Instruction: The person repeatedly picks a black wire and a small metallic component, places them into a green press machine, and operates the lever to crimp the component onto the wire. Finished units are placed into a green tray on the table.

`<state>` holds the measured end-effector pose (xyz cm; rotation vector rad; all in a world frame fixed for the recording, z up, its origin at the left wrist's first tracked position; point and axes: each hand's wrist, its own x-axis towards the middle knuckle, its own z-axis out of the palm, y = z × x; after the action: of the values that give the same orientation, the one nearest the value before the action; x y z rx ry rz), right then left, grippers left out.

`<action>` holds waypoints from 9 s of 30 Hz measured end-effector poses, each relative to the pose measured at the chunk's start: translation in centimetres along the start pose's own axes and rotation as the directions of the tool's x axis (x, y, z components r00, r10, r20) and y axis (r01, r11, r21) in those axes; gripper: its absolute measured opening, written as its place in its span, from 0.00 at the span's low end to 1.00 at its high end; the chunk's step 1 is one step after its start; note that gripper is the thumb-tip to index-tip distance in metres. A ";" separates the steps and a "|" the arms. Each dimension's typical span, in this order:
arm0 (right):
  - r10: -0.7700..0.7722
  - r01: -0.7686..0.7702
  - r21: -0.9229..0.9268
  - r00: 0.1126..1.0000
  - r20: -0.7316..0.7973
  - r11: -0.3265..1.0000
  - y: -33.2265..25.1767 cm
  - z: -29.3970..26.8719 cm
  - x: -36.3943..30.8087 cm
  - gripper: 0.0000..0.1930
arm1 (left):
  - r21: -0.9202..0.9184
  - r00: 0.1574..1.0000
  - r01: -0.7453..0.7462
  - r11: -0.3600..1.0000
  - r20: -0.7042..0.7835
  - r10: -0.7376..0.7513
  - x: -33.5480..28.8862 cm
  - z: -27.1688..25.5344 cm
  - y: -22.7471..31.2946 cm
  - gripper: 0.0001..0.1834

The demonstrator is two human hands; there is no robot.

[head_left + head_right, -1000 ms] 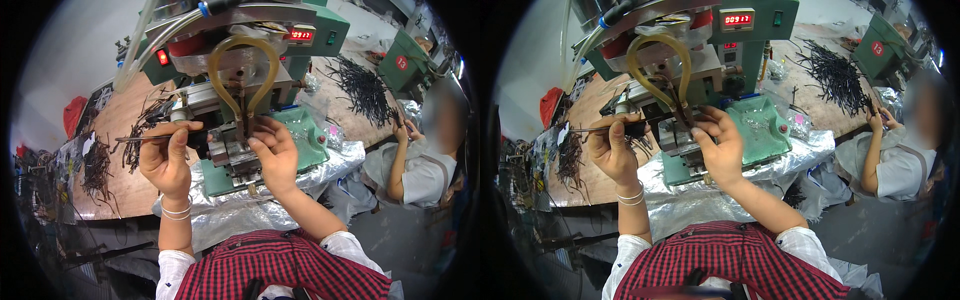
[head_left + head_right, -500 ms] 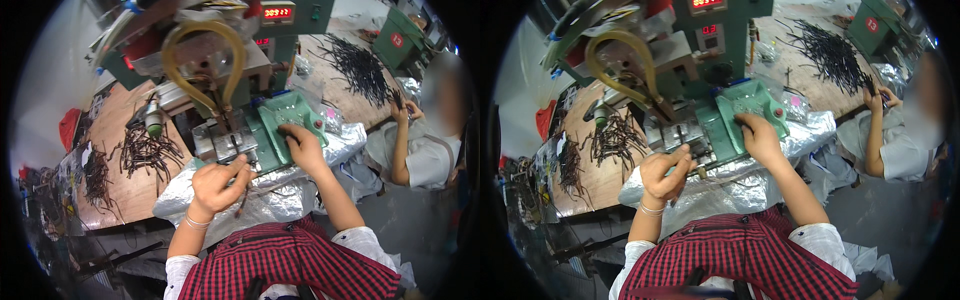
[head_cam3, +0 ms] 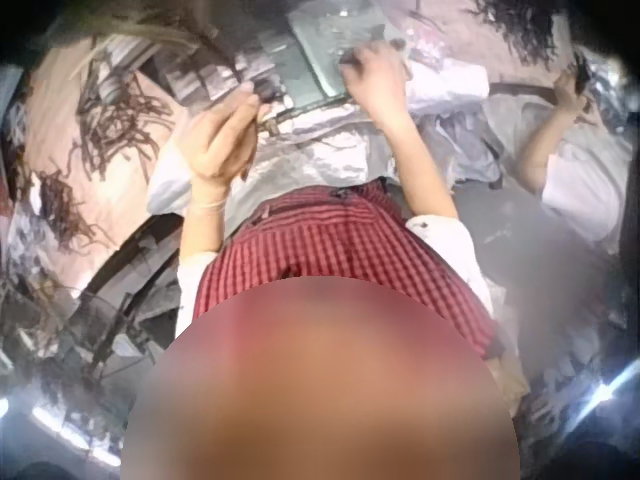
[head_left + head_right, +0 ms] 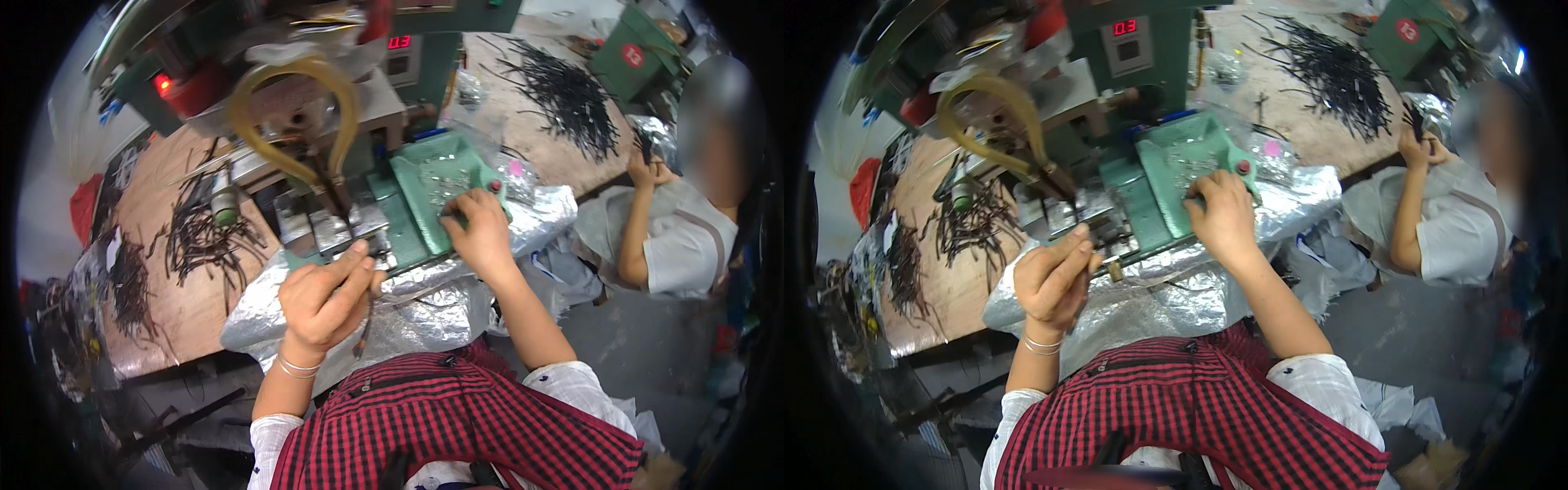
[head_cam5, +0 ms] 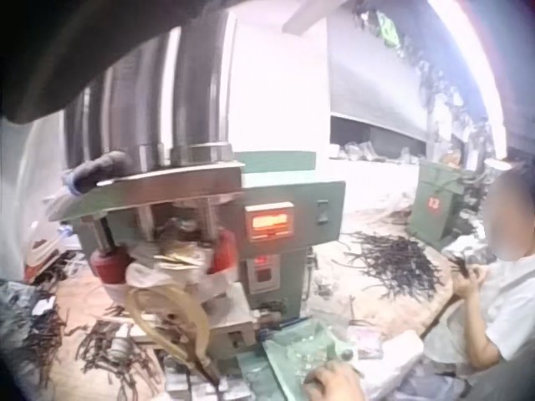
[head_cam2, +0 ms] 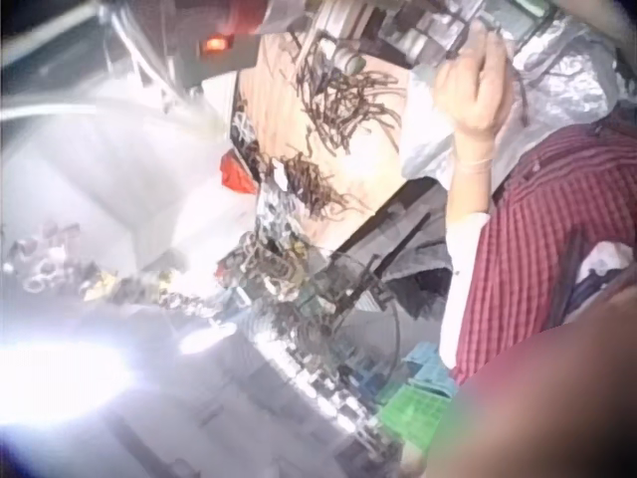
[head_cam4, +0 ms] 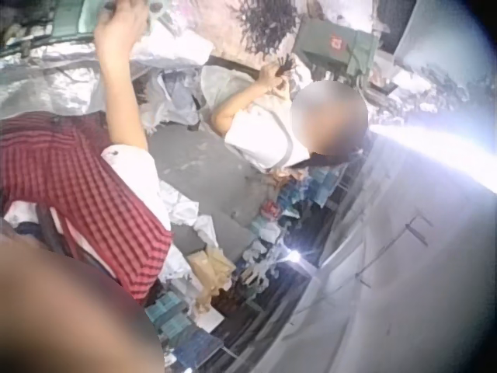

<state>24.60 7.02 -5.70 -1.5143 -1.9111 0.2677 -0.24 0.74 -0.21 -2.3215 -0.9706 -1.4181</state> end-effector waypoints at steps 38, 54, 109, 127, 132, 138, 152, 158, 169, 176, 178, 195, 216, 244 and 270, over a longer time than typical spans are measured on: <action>0.012 0.175 0.720 0.969 -0.246 0.672 -10.1 1.9 2.1 0.22 | -0.550 0.458 0.686 0.476 -0.182 -0.870 -7.2 -4.9 -13.9 0.07; -0.104 0.063 0.735 0.995 0.010 0.675 -10.5 -2.7 0.4 0.30 | -0.534 0.961 0.076 0.842 -0.187 -0.205 3.2 -3.7 -2.5 0.08; 0.080 -0.004 0.573 0.991 -0.108 0.820 -3.6 -2.1 0.5 0.07 | 0.532 0.772 0.540 0.652 -0.004 -0.636 -9.4 -9.3 -15.9 0.08; 0.030 -0.068 0.929 0.998 0.061 0.363 -13.9 -0.7 1.2 0.29 | -0.547 0.834 0.215 0.809 -0.329 -0.444 5.0 -5.9 -2.6 0.03; -0.112 0.036 0.753 0.992 0.050 0.657 -11.5 -2.5 2.0 0.30 | -0.185 1.000 -0.014 0.983 -0.016 0.011 1.0 -2.1 -0.3 0.13; 0.226 -0.076 0.663 0.964 -0.143 0.744 -1.7 -1.8 4.0 0.21 | -0.033 0.977 -0.215 0.976 -0.004 0.215 0.7 0.2 -0.9 0.13; 0.020 -0.028 -0.116 0.997 -0.069 0.993 1.0 0.4 0.6 0.06 | -0.119 0.992 0.114 0.986 0.064 -0.107 -1.1 -1.0 1.6 0.20; 0.159 -0.144 0.141 0.982 -0.098 0.979 1.9 1.2 -0.1 0.04 | 0.155 0.961 0.231 0.961 0.117 -0.250 -4.6 -6.7 1.4 0.16; 0.235 -0.190 0.412 0.970 -0.060 0.891 -0.2 1.4 1.2 0.09 | 0.793 0.776 0.188 0.580 0.242 -0.583 -12.1 -8.3 -18.6 0.11; 0.277 -0.197 0.340 0.939 -0.205 0.920 2.3 -0.6 -1.9 0.08 | 0.554 0.873 0.349 0.756 0.102 -0.478 -11.7 -7.6 -17.1 0.10; 0.246 -0.151 0.433 0.954 -0.171 0.889 0.6 -0.9 -1.5 0.08 | 0.309 0.816 0.565 0.765 -0.071 -0.574 -10.6 -7.3 -16.0 0.07; 0.096 -0.023 0.944 0.995 -0.009 0.328 -13.1 1.0 2.6 0.25 | -0.414 0.646 0.509 0.755 -0.395 -0.653 -0.6 -5.7 -4.5 0.03; 0.040 -0.033 0.105 0.997 -0.068 0.994 2.8 -0.3 -0.1 0.10 | 0.027 0.993 -0.115 0.993 0.015 0.115 0.2 0.3 -0.6 0.15; -0.113 0.091 -0.117 0.972 -0.205 0.989 2.5 1.0 0.2 0.10 | 0.403 0.895 0.432 0.807 -0.303 -0.328 -4.8 -10.2 -4.4 0.07; 0.035 0.122 0.733 0.980 -0.194 0.669 -10.4 1.9 2.8 0.18 | -0.532 0.506 0.678 0.507 -0.162 -0.847 -6.4 -3.5 -10.0 0.08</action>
<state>15.03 6.95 -0.44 -0.8829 -1.3958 0.7533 -11.17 3.73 -5.18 -1.6275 -1.8786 -2.5505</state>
